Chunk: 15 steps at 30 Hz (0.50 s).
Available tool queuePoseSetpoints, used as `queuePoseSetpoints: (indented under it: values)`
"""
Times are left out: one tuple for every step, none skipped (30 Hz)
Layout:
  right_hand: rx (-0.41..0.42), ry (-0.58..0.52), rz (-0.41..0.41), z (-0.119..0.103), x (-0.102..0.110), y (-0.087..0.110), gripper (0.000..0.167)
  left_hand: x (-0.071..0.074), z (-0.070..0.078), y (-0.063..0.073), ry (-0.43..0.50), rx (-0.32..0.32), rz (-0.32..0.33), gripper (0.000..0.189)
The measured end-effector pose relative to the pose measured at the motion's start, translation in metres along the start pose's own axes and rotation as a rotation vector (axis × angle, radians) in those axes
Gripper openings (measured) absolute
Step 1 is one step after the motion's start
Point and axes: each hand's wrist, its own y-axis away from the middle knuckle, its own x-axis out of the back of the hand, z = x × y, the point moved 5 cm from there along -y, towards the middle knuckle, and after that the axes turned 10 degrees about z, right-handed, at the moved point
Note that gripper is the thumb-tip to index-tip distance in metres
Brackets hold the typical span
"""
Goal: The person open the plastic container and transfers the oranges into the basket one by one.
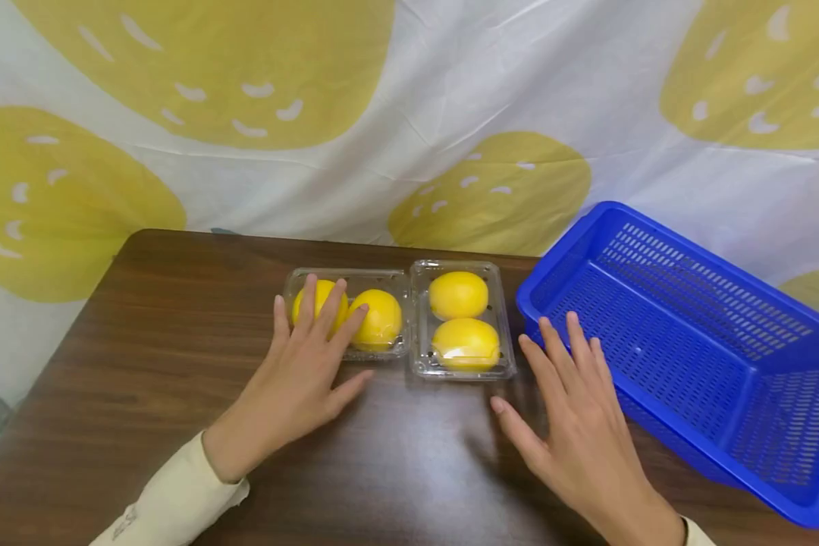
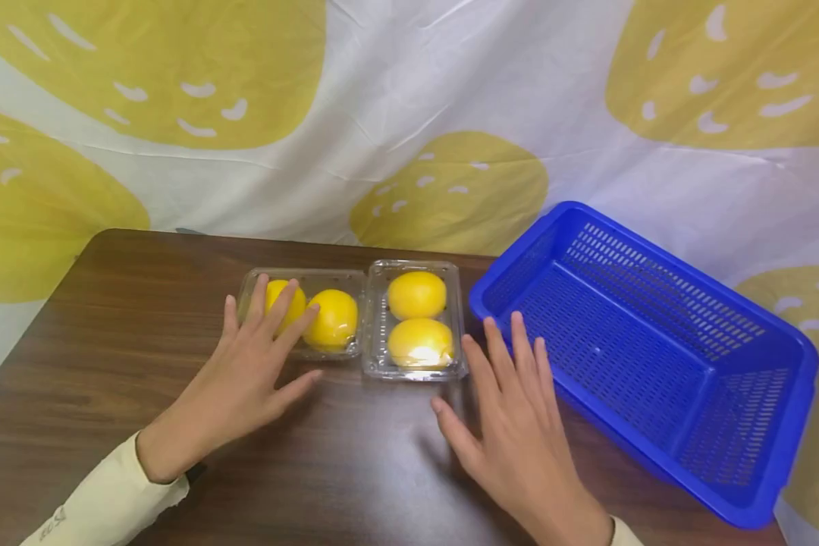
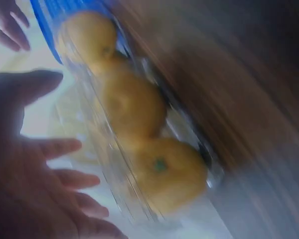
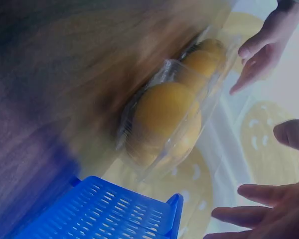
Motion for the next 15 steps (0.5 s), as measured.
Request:
queuePoseSetpoints:
  values:
    - [0.017, -0.026, 0.036, -0.002, 0.001, -0.001, 0.076, 0.000, -0.004, 0.000, 0.001, -0.002, -0.016, 0.085]
    - [0.035, -0.053, 0.070, -0.004, 0.002, -0.001, 0.072, -0.001, -0.007, 0.000, -0.001, -0.003, -0.030, 0.087]
    - [0.052, -0.076, 0.100, -0.006, 0.003, -0.002, 0.069, 0.000, -0.010, -0.001, -0.001, -0.002, -0.039, 0.088]
    - [0.066, -0.096, 0.127, -0.007, 0.004, -0.003, 0.066, -0.001, -0.014, -0.002, 0.003, 0.005, -0.049, 0.090]
    - [0.080, -0.115, 0.151, -0.009, 0.004, -0.003, 0.064, 0.000, -0.018, -0.002, 0.004, 0.014, -0.059, 0.092]
    - [0.093, -0.135, 0.173, -0.011, 0.005, -0.004, 0.062, 0.000, -0.021, -0.003, 0.006, 0.020, -0.065, 0.094]
    - [0.104, -0.151, 0.185, -0.012, 0.005, -0.005, 0.060, 0.000, -0.025, -0.003, 0.008, 0.029, -0.071, 0.097]
    - [0.114, -0.167, 0.195, -0.013, 0.006, -0.005, 0.058, 0.000, -0.028, -0.004, 0.016, 0.038, -0.077, 0.100]
    - [0.121, -0.180, 0.201, -0.014, 0.006, -0.006, 0.057, 0.000, -0.031, -0.005, 0.029, 0.047, -0.082, 0.103]
    - [0.128, -0.193, 0.204, -0.015, 0.006, -0.006, 0.056, 0.000, -0.035, -0.006, 0.044, 0.056, -0.085, 0.106]
    - [0.135, -0.205, 0.205, -0.017, 0.006, -0.006, 0.055, 0.000, -0.038, -0.007, 0.055, 0.061, -0.087, 0.110]
    - [0.142, -0.216, 0.206, -0.018, 0.006, -0.005, 0.053, 0.000, -0.041, -0.008, 0.072, 0.065, -0.089, 0.114]
    - [0.147, -0.225, 0.203, -0.019, 0.005, -0.005, 0.053, 0.000, -0.044, -0.009, 0.085, 0.071, -0.093, 0.116]
    - [0.151, -0.232, 0.197, -0.020, 0.005, -0.004, 0.052, 0.000, -0.047, -0.009, 0.099, 0.073, -0.095, 0.117]
    - [0.157, -0.240, 0.195, -0.021, 0.004, -0.003, 0.051, 0.000, -0.049, -0.010, 0.111, 0.075, -0.101, 0.118]
